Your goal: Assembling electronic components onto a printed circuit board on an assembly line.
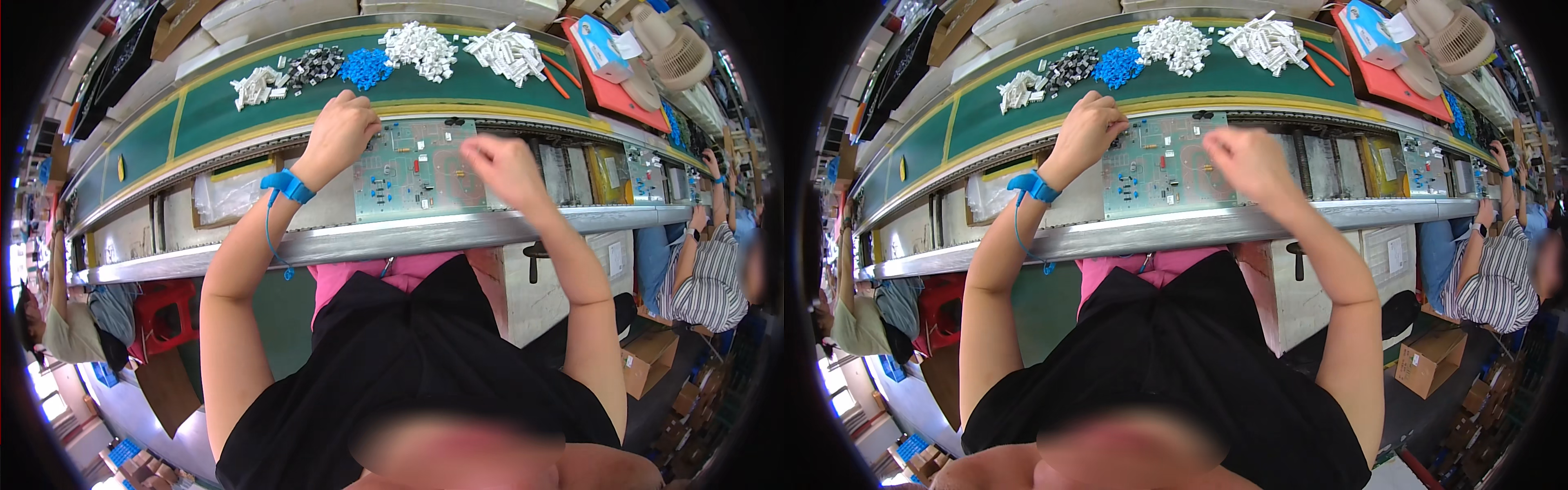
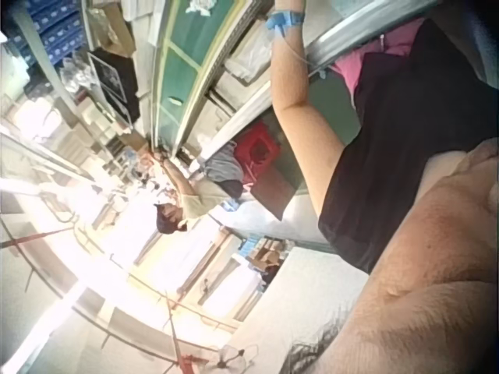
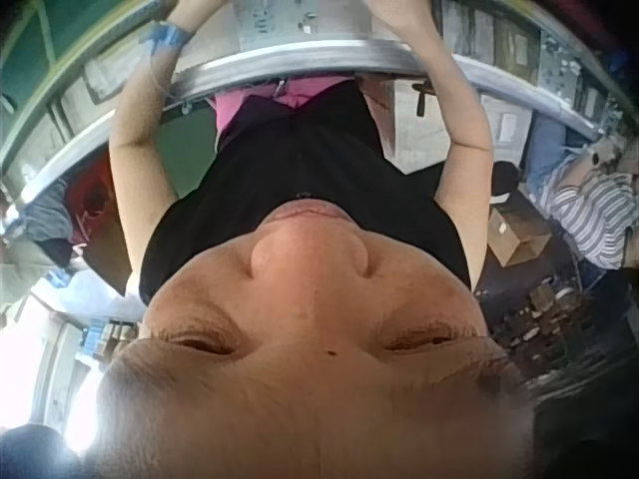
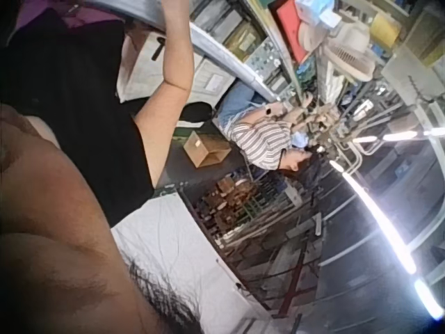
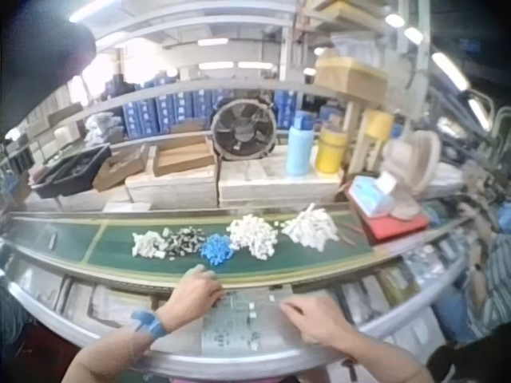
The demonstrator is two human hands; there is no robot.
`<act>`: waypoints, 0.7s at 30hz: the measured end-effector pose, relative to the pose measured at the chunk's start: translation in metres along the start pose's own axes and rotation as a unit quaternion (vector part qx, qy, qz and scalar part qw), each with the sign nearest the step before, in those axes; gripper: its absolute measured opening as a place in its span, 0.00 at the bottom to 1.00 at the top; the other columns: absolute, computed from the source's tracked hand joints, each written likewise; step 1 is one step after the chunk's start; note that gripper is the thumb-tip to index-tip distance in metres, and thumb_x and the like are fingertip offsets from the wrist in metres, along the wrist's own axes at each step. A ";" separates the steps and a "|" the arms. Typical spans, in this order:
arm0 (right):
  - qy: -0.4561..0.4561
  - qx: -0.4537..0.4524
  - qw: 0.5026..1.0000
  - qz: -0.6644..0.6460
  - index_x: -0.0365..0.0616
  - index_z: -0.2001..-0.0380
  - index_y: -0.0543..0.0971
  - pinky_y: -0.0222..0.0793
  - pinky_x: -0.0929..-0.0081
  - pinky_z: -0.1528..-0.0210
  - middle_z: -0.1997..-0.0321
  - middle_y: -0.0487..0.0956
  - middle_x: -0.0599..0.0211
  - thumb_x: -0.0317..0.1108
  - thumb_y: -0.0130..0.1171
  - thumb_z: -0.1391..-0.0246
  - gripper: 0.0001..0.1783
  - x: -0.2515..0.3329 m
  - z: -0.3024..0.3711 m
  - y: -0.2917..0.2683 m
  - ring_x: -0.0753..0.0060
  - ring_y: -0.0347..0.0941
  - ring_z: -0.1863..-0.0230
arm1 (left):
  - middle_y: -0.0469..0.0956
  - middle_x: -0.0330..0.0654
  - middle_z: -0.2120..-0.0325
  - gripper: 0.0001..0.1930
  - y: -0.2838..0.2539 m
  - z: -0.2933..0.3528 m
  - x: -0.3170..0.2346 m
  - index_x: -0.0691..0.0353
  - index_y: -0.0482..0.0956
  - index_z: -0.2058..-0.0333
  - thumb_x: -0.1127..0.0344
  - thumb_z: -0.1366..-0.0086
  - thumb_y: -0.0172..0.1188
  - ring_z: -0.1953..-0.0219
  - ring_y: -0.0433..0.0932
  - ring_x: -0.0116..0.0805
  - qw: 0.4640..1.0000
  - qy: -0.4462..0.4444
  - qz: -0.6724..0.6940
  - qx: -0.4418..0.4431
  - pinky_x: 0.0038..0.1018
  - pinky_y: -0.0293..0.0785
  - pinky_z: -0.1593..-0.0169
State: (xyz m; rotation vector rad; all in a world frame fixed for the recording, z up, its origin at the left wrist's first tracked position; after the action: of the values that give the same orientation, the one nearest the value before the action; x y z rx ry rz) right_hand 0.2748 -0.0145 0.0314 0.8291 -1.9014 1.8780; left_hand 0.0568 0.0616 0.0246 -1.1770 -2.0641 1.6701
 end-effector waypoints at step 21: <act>-0.174 -0.145 0.873 0.432 0.45 0.69 0.74 0.73 0.66 0.63 0.68 0.76 0.64 0.30 0.59 0.54 0.07 -0.103 -0.095 -0.066 0.62 0.73 0.60 | 0.76 0.43 0.74 0.06 0.000 -0.002 0.016 0.61 0.82 0.73 0.70 0.45 0.56 0.65 0.71 0.44 0.998 -0.035 0.041 -0.031 0.36 0.70 0.59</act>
State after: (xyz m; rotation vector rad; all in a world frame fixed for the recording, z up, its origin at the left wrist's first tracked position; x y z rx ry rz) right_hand 0.3798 0.0994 0.0269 0.2042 -3.0493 1.8359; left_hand 0.0474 0.0737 0.0209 -1.2562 -2.1519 1.7180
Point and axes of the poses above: each hand's wrist, its own z-axis away from the middle knuckle, its own y-axis out of the palm, x = y × z, the point moved 5 cm from there along -z, towards the middle knuckle
